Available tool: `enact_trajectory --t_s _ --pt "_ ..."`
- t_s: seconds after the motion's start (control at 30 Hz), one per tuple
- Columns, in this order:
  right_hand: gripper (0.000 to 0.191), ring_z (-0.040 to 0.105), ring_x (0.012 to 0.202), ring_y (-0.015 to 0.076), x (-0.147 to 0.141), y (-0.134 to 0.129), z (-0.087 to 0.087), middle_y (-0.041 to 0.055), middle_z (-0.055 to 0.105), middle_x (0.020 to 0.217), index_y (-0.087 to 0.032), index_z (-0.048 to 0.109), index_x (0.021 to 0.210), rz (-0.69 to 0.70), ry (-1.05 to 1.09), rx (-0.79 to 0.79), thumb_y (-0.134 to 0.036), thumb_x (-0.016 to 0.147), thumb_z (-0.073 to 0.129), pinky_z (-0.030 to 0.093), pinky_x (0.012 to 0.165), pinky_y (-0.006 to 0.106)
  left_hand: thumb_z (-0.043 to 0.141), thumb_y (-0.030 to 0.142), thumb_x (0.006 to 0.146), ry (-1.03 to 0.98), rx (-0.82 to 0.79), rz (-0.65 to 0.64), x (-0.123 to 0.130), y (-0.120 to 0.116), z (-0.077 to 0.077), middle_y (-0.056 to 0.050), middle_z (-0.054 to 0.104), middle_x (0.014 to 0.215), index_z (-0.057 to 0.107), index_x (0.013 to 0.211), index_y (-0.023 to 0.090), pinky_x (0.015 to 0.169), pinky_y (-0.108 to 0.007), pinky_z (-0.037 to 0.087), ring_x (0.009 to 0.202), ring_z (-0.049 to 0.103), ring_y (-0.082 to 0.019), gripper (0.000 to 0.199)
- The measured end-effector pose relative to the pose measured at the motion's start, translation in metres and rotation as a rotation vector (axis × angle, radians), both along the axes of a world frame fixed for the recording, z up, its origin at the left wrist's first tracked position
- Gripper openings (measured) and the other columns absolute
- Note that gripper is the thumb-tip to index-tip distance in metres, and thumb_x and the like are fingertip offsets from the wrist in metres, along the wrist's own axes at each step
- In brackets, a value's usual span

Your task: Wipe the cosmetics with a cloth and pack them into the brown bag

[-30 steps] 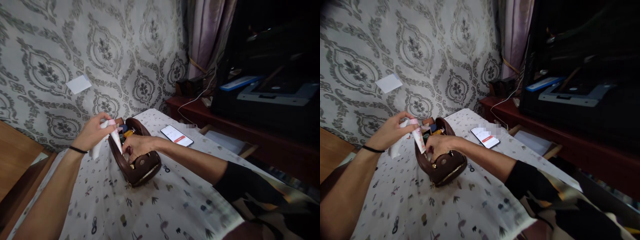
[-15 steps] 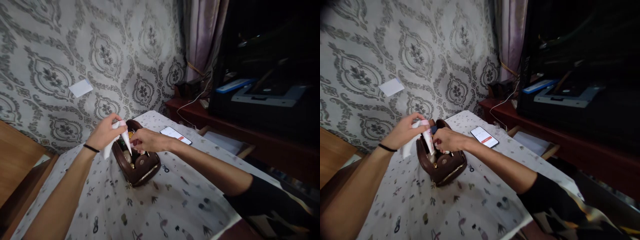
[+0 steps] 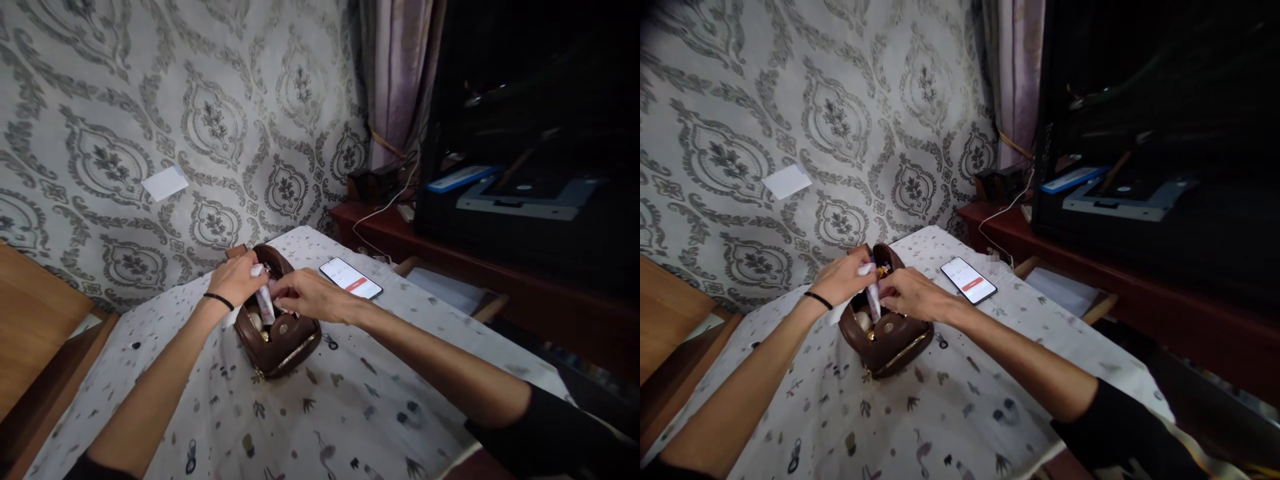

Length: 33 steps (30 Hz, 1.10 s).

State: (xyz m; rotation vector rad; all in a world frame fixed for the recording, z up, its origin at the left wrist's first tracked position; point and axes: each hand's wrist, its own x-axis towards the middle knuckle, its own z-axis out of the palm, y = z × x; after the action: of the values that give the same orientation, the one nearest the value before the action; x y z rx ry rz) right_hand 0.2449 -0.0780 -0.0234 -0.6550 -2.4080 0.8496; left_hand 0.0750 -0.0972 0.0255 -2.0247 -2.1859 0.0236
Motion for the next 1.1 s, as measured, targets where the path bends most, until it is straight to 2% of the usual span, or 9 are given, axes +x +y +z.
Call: enact_trajectory --t_s 0.13,0.27,0.43,0.53,0.63,0.8,0.9,0.97,1.1 --pt "0.014 0.06 0.069 0.0129 -0.004 -0.003 -0.004 0.0006 0.069 0.075 -0.017 0.075 0.089 -0.073 -0.056 0.096 -0.016 0.087 0.061 0.036 0.065 0.022 0.049 0.044 0.088 0.111 -0.022 0.027 0.005 0.004 -0.007 -0.014 0.072 0.106 0.065 0.106 0.021 0.079 -0.036 0.048 0.102 0.067 -0.032 0.034" --pt "0.015 0.063 0.086 0.0183 -0.007 -0.004 -0.008 0.0081 0.071 0.093 -0.015 0.073 0.095 -0.099 -0.129 0.199 -0.021 0.09 0.061 0.038 0.071 0.025 0.051 0.046 0.089 0.136 -0.019 0.024 0.006 0.006 -0.013 -0.016 0.072 0.106 0.066 0.106 0.019 0.082 -0.039 0.049 0.103 0.067 -0.033 0.035" --pt "0.017 0.063 0.085 0.0179 -0.005 -0.006 -0.009 0.008 0.07 0.094 -0.016 0.073 0.098 -0.12 -0.129 0.212 -0.02 0.091 0.058 0.038 0.072 0.025 0.054 0.048 0.088 -0.003 0.167 -0.006 -0.003 -0.006 -0.007 -0.009 0.073 0.09 0.064 0.105 0.023 0.074 -0.032 0.047 0.089 0.069 -0.028 0.032" --pt "0.019 0.063 0.082 0.0176 -0.001 -0.009 -0.01 0.0081 0.07 0.093 -0.015 0.073 0.099 -0.129 -0.075 0.214 -0.019 0.092 0.056 0.039 0.073 0.026 0.052 0.046 0.088 -0.184 0.331 -0.06 -0.017 -0.026 -0.004 -0.004 0.072 0.083 0.063 0.098 0.023 0.069 -0.028 0.043 0.075 0.066 -0.022 0.027" --pt "0.019 0.062 0.078 0.0162 -0.001 -0.013 -0.012 0.007 0.07 0.088 -0.015 0.075 0.091 -0.115 -0.027 0.206 -0.017 0.09 0.055 0.04 0.072 0.025 0.049 0.047 0.087 -0.361 0.443 -0.091 -0.035 -0.052 -0.01 0.0 0.07 0.078 0.061 0.092 0.022 0.063 -0.026 0.04 0.059 0.059 -0.016 0.027" --pt "0.023 0.059 0.069 0.0134 -0.004 -0.016 -0.015 0.0044 0.068 0.079 -0.016 0.073 0.075 -0.095 -0.054 0.196 -0.012 0.088 0.054 0.038 0.067 0.024 0.047 0.052 0.085 -0.458 0.34 0.028 -0.068 -0.097 -0.04 0.006 0.052 0.052 0.06 0.085 0.023 0.051 -0.025 0.032 0.042 0.043 -0.013 0.032" --pt "0.024 0.06 0.069 0.0138 -0.004 -0.017 -0.016 0.0044 0.068 0.078 -0.016 0.071 0.075 -0.113 -0.06 0.195 -0.014 0.089 0.053 0.038 0.066 0.024 0.046 0.055 0.084 -0.528 0.316 0.087 -0.095 -0.12 -0.063 0.005 0.057 0.06 0.06 0.084 0.023 0.053 -0.025 0.035 0.047 0.046 -0.013 0.035" --pt "0.024 0.062 0.073 0.0152 -0.001 -0.022 -0.018 0.0052 0.068 0.081 -0.016 0.071 0.078 -0.142 -0.022 0.219 -0.016 0.091 0.051 0.041 0.068 0.025 0.047 0.055 0.081 -0.567 0.361 0.151 -0.118 -0.135 -0.079 0.003 0.061 0.065 0.06 0.081 0.022 0.056 -0.025 0.039 0.052 0.05 -0.014 0.036" --pt "0.029 0.062 0.074 0.0172 -0.003 -0.045 -0.029 0.0077 0.067 0.082 -0.018 0.069 0.087 -0.197 0.202 0.299 -0.026 0.098 0.043 0.045 0.068 0.027 0.045 0.057 0.081 -0.56 0.335 0.323 -0.172 -0.161 -0.109 0.004 0.058 0.058 0.059 0.078 0.022 0.055 -0.025 0.039 0.049 0.049 -0.014 0.038"
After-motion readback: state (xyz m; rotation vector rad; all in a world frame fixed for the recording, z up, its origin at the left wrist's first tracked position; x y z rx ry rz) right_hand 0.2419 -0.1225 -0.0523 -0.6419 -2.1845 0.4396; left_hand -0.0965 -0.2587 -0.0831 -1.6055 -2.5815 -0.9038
